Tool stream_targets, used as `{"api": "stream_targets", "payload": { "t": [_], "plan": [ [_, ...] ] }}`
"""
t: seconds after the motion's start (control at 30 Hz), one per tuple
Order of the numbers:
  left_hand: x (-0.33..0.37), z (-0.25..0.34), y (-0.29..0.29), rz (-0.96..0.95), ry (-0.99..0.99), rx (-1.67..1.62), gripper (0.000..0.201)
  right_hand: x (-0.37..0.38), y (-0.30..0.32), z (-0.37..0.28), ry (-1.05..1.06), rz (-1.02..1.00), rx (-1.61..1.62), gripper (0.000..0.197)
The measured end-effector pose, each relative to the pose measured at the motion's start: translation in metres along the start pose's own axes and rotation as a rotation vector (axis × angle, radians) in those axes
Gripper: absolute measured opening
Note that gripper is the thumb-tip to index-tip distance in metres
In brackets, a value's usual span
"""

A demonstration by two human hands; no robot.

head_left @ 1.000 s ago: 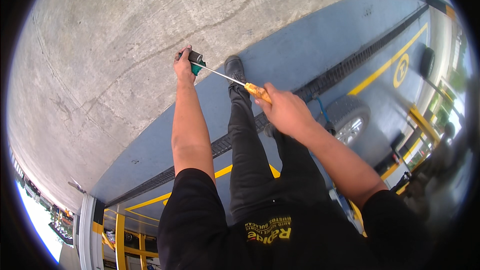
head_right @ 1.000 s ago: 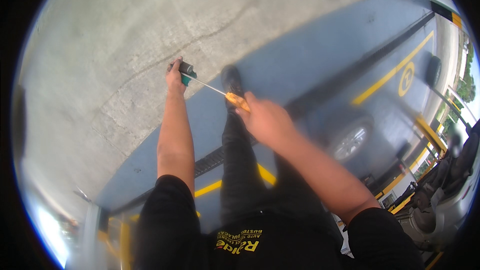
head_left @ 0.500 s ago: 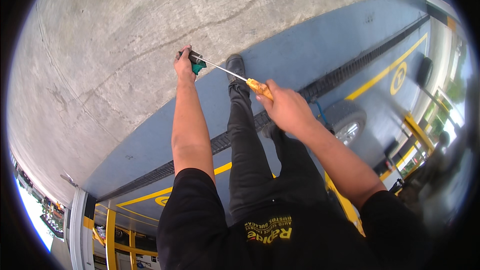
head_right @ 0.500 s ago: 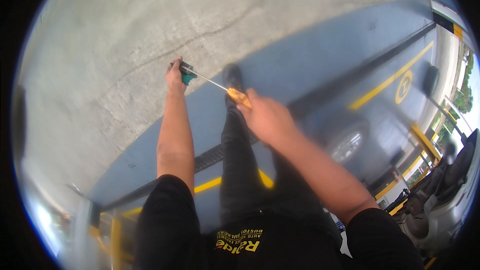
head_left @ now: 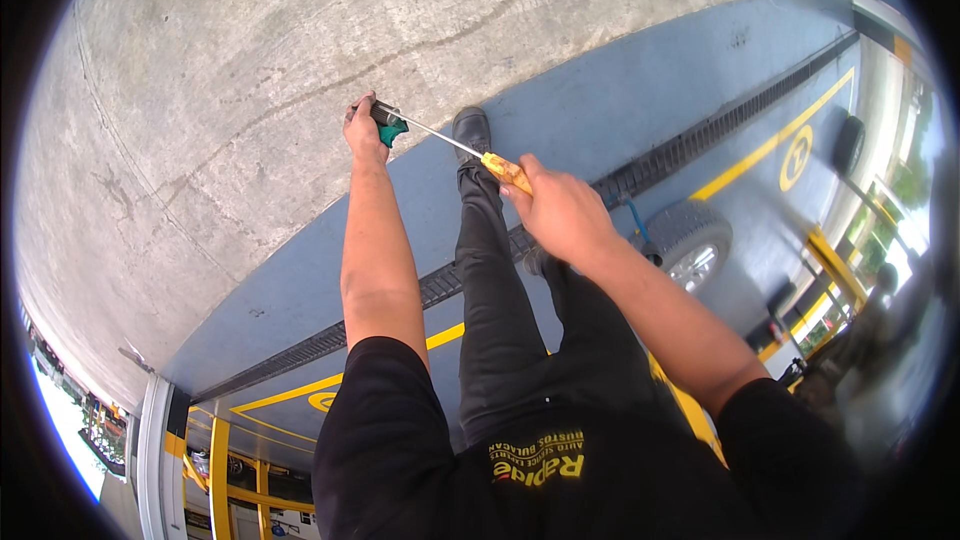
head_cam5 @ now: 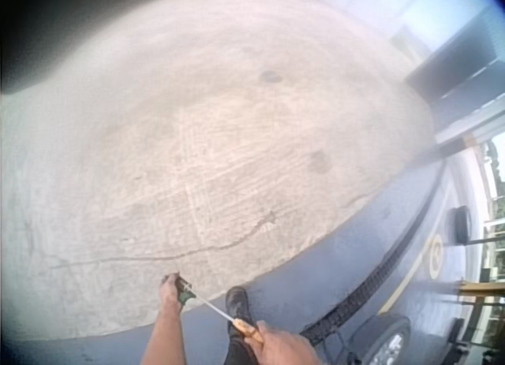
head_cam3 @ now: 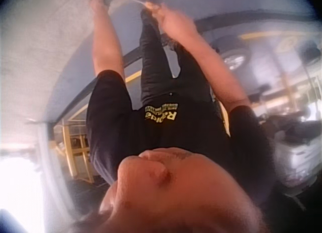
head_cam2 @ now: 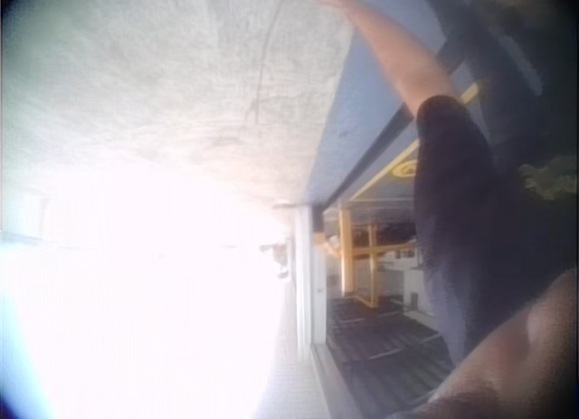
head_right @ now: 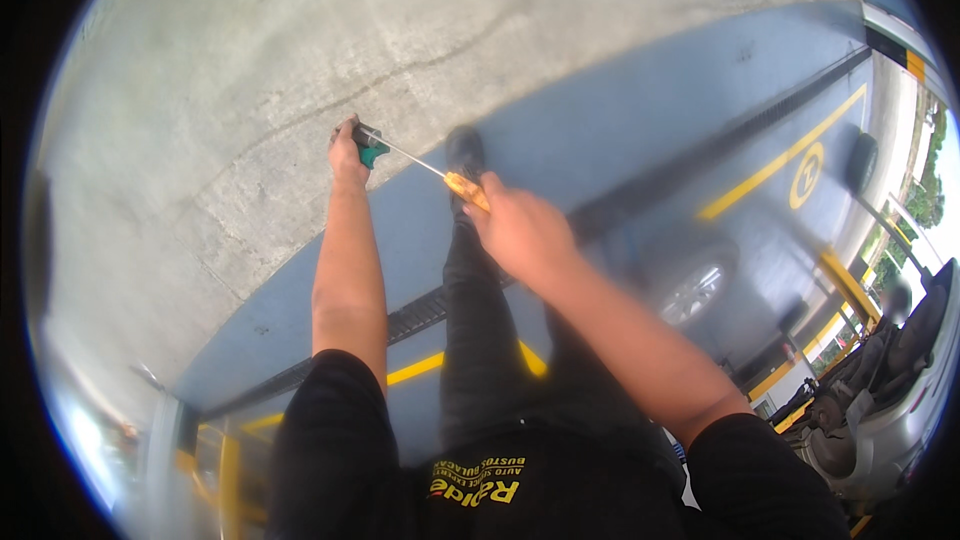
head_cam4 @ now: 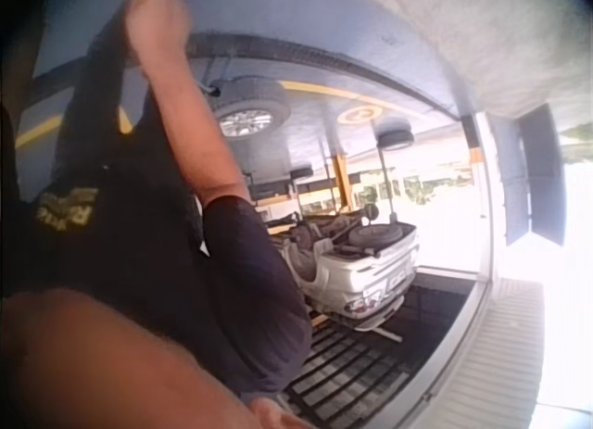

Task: The person uses a long metal rod and a green cloth to clean a small cylindrical car part, repeatedly inserting the rod into the part and wiping it. The person then walks to a workbench, continues wiping the part, and applies a substance from a small tube to the part's rim.

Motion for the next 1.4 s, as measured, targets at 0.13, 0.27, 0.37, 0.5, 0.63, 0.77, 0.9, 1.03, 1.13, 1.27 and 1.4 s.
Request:
{"api": "stream_targets", "payload": {
  "t": [0.13, 0.27, 0.37, 0.5, 0.63, 0.77, 0.9, 1.03, 1.13, 1.27, 1.4],
  "plan": [
    [-0.010, 0.002, -0.006, 0.001, 0.047, -0.017, 0.013, 0.000, 0.002, -0.005, -0.018, -0.038, 0.003, 0.031],
    [-0.003, -0.002, -0.001, 0.015, 0.029, -0.032, 0.013, 0.000, -0.001, -0.007, 0.006, -0.056, -0.010, 0.032],
    [0.000, -0.004, 0.004, 0.010, 0.027, -0.056, 0.014, 0.001, -0.004, -0.006, -0.004, -0.008, -0.015, 0.032],
    [-0.004, -0.005, 0.000, 0.012, 0.069, -0.062, 0.015, 0.002, -0.004, -0.006, 0.010, -0.021, -0.012, 0.032],
    [0.008, -0.011, 0.014, 0.032, 0.026, -0.073, 0.013, 0.002, -0.008, -0.008, 0.034, -0.008, 0.018, 0.034],
    [0.011, -0.012, 0.016, 0.020, 0.038, -0.070, 0.012, 0.004, -0.009, -0.009, 0.020, -0.048, 0.028, 0.036],
    [0.016, -0.014, 0.020, 0.029, 0.089, -0.073, 0.013, 0.004, -0.010, -0.006, 0.057, -0.005, 0.043, 0.035],
    [0.022, -0.017, 0.025, 0.034, 0.097, -0.108, 0.012, 0.002, -0.005, 0.000, 0.036, -0.007, 0.041, 0.033],
    [0.022, -0.015, 0.024, 0.043, 0.094, -0.146, 0.012, -0.002, 0.001, 0.012, 0.027, -0.014, 0.023, 0.034],
    [0.004, -0.005, 0.005, 0.032, 0.089, -0.085, 0.012, -0.007, 0.004, 0.017, 0.020, -0.039, 0.060, 0.033],
    [-0.003, -0.005, -0.005, 0.086, 0.038, -0.076, 0.013, -0.011, 0.007, 0.017, -0.002, -0.021, 0.078, 0.032]
  ]
}}
Point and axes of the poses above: each hand's wrist, its own x-axis towards the middle knuckle, its own y-axis out of the back of the hand, z = x × y, the point moved 5 cm from there along x, towards the middle knuckle, and after that the axes turned 6 degrees about y, right-handed, at the moved point
